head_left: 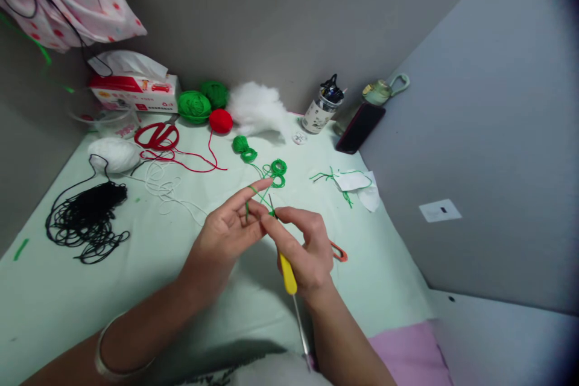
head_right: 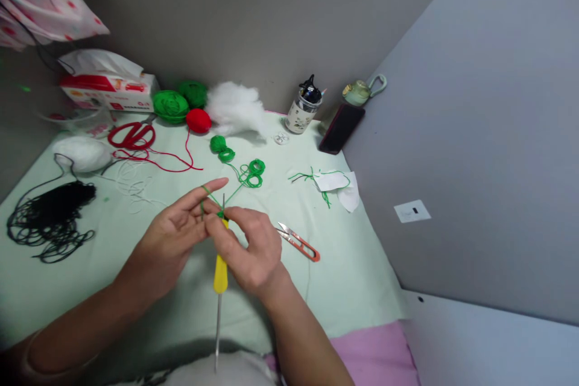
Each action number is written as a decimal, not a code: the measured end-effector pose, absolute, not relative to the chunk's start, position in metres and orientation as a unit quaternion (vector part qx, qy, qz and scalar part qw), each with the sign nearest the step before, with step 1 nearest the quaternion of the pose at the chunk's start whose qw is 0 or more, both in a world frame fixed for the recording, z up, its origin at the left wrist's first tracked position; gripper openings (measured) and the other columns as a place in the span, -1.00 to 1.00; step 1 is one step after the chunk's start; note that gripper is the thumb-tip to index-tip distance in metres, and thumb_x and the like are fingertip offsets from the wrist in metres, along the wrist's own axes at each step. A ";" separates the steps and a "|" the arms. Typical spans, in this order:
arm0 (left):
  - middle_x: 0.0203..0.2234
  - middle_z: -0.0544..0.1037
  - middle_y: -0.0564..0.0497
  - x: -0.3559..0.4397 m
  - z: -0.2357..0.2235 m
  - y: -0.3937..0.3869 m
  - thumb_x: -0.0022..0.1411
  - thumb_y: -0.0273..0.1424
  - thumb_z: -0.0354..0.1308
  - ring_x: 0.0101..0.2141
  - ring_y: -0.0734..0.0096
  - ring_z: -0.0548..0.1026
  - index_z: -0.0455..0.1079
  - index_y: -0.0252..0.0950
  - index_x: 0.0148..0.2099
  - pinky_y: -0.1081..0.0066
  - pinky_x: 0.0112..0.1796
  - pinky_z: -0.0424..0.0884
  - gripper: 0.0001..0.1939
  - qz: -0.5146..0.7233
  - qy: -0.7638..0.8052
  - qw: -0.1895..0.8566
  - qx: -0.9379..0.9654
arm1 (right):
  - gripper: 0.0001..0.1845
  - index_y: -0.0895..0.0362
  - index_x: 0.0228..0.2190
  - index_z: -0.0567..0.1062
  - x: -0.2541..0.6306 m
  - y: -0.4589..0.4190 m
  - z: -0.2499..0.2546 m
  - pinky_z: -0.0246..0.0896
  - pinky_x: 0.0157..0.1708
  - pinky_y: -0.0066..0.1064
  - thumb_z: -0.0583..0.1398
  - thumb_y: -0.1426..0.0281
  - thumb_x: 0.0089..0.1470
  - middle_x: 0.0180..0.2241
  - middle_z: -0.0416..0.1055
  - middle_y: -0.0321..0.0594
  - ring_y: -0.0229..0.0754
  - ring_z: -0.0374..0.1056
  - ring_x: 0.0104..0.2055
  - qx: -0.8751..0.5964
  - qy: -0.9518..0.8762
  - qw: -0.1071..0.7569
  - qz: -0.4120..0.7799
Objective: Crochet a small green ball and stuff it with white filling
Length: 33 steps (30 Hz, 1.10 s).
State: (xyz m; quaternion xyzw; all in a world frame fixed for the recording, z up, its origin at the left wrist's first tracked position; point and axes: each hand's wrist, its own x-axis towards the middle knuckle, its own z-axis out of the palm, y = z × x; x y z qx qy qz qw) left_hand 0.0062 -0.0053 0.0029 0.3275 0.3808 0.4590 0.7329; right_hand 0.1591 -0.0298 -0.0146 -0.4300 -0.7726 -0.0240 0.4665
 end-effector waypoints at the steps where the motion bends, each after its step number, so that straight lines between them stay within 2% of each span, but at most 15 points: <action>1: -0.42 0.48 0.10 0.006 0.004 -0.003 0.17 -0.39 0.39 -0.41 0.51 0.37 0.51 -0.15 0.19 0.49 -0.25 0.37 -0.48 0.432 0.362 0.774 0.288 | -0.57 -0.02 0.05 0.54 0.159 -0.030 -0.015 0.47 -0.19 -0.25 0.22 0.59 0.20 -0.09 0.54 -0.09 -0.07 0.49 -0.07 -0.432 -0.770 0.468 -0.022; 4: -0.44 0.51 0.08 0.003 0.005 0.003 0.18 -0.41 0.37 -0.39 0.50 0.44 0.54 -0.26 0.13 0.40 -0.10 0.44 -0.56 0.384 0.320 0.839 0.214 | -0.67 0.00 -0.05 0.59 0.160 -0.028 -0.011 0.46 -0.25 -0.24 0.18 0.56 0.25 -0.19 0.55 -0.13 -0.10 0.49 -0.17 -0.427 -0.698 0.569 0.081; 6: -0.40 0.54 0.07 0.001 0.005 0.006 0.19 -0.44 0.36 -0.31 0.48 0.49 0.57 -0.24 0.09 0.32 0.04 0.41 -0.61 0.412 0.313 0.829 0.214 | -0.74 0.01 -0.14 0.61 0.160 -0.024 -0.009 0.42 -0.38 -0.28 0.15 0.51 0.29 -0.29 0.55 -0.18 -0.17 0.46 -0.32 -0.418 -0.618 0.637 0.192; 8: -0.36 0.55 0.09 0.000 0.005 0.005 0.18 -0.46 0.36 -0.27 0.46 0.51 0.57 -0.17 0.08 0.30 0.07 0.39 -0.60 0.436 0.319 0.806 0.241 | -0.78 0.00 -0.21 0.62 0.159 -0.019 -0.008 0.38 -0.46 -0.31 0.15 0.43 0.32 -0.33 0.53 -0.21 -0.21 0.41 -0.42 -0.402 -0.563 0.664 0.285; 10: -0.32 0.57 0.08 0.001 0.005 0.003 0.19 -0.45 0.36 -0.22 0.43 0.52 0.57 -0.12 0.09 0.34 0.04 0.38 -0.60 0.433 0.324 0.793 0.280 | -0.82 0.01 -0.23 0.62 0.158 -0.016 -0.009 0.39 -0.45 -0.31 0.18 0.37 0.31 -0.30 0.54 -0.20 -0.18 0.44 -0.36 -0.397 -0.560 0.652 0.322; 12: -0.30 0.58 0.07 0.003 0.004 0.000 0.21 -0.42 0.35 -0.18 0.39 0.52 0.58 -0.11 0.08 0.37 0.00 0.37 -0.63 0.424 0.326 0.783 0.318 | -0.84 0.01 -0.23 0.63 0.157 -0.016 -0.011 0.43 -0.38 -0.27 0.20 0.38 0.29 -0.28 0.57 -0.18 -0.13 0.48 -0.26 -0.415 -0.576 0.636 0.302; 16: -0.33 0.57 0.07 0.006 0.003 -0.002 0.20 -0.40 0.37 -0.22 0.41 0.51 0.56 -0.14 0.11 0.42 -0.06 0.37 -0.59 0.446 0.355 0.755 0.324 | -0.75 -0.03 -0.13 0.62 0.156 -0.023 -0.013 0.47 -0.29 -0.23 0.19 0.49 0.27 -0.24 0.58 -0.18 -0.13 0.50 -0.22 -0.446 -0.639 0.594 0.203; 20: -0.32 0.59 0.04 0.005 0.000 0.002 0.18 -0.40 0.36 -0.25 0.43 0.51 0.57 -0.20 0.09 0.43 -0.08 0.41 -0.60 0.416 0.345 0.805 0.245 | -0.63 -0.07 -0.04 0.60 0.157 -0.028 -0.014 0.49 -0.21 -0.21 0.21 0.56 0.23 -0.13 0.57 -0.13 -0.10 0.50 -0.12 -0.442 -0.728 0.519 0.074; 22: -0.30 0.59 0.00 0.004 -0.001 0.006 0.19 -0.41 0.34 -0.26 0.43 0.51 0.62 -0.24 0.00 0.36 -0.02 0.44 -0.70 0.389 0.321 0.837 0.213 | -0.68 -0.04 -0.08 0.61 0.159 -0.025 -0.014 0.48 -0.27 -0.24 0.19 0.54 0.25 -0.18 0.57 -0.14 -0.12 0.50 -0.19 -0.451 -0.685 0.560 0.114; 24: -0.28 0.59 0.00 0.002 -0.002 0.008 0.21 -0.42 0.32 -0.25 0.43 0.51 0.64 -0.24 -0.05 0.29 0.05 0.43 -0.76 0.390 0.304 0.845 0.204 | -0.78 0.02 -0.18 0.62 0.161 -0.020 -0.012 0.44 -0.38 -0.30 0.17 0.47 0.29 -0.26 0.56 -0.16 -0.19 0.47 -0.33 -0.460 -0.594 0.621 0.223; 26: -0.29 0.59 0.03 0.001 -0.002 0.008 0.23 -0.42 0.32 -0.25 0.45 0.52 0.63 -0.19 -0.02 0.29 0.07 0.41 -0.73 0.407 0.306 0.831 0.225 | -0.82 0.05 -0.26 0.62 0.162 -0.015 -0.011 0.38 -0.46 -0.37 0.19 0.39 0.30 -0.32 0.53 -0.21 -0.27 0.40 -0.45 -0.444 -0.510 0.656 0.335; 28: -0.30 0.61 0.05 0.001 -0.002 0.006 0.22 -0.42 0.33 -0.21 0.42 0.52 0.60 -0.14 0.05 0.34 0.05 0.39 -0.67 0.409 0.314 0.814 0.267 | -0.83 0.05 -0.29 0.63 0.161 -0.012 -0.011 0.36 -0.45 -0.39 0.22 0.33 0.28 -0.33 0.53 -0.23 -0.26 0.40 -0.42 -0.419 -0.481 0.655 0.405; 31: -0.22 0.64 0.03 0.003 -0.001 0.003 0.22 -0.40 0.36 -0.11 0.34 0.53 0.57 -0.12 0.09 0.35 0.04 0.36 -0.62 0.403 0.321 0.796 0.319 | -0.85 0.04 -0.27 0.65 0.158 -0.013 -0.014 0.34 -0.38 -0.38 0.24 0.31 0.26 -0.32 0.56 -0.21 -0.21 0.42 -0.31 -0.417 -0.500 0.632 0.420; 33: -0.20 0.63 0.02 0.003 -0.001 0.003 0.22 -0.38 0.36 -0.09 0.31 0.52 0.57 -0.11 0.09 0.33 0.04 0.35 -0.63 0.403 0.327 0.786 0.336 | -0.84 0.04 -0.26 0.64 0.158 -0.014 -0.015 0.31 -0.37 -0.38 0.24 0.30 0.26 -0.31 0.57 -0.20 -0.22 0.41 -0.32 -0.423 -0.499 0.626 0.424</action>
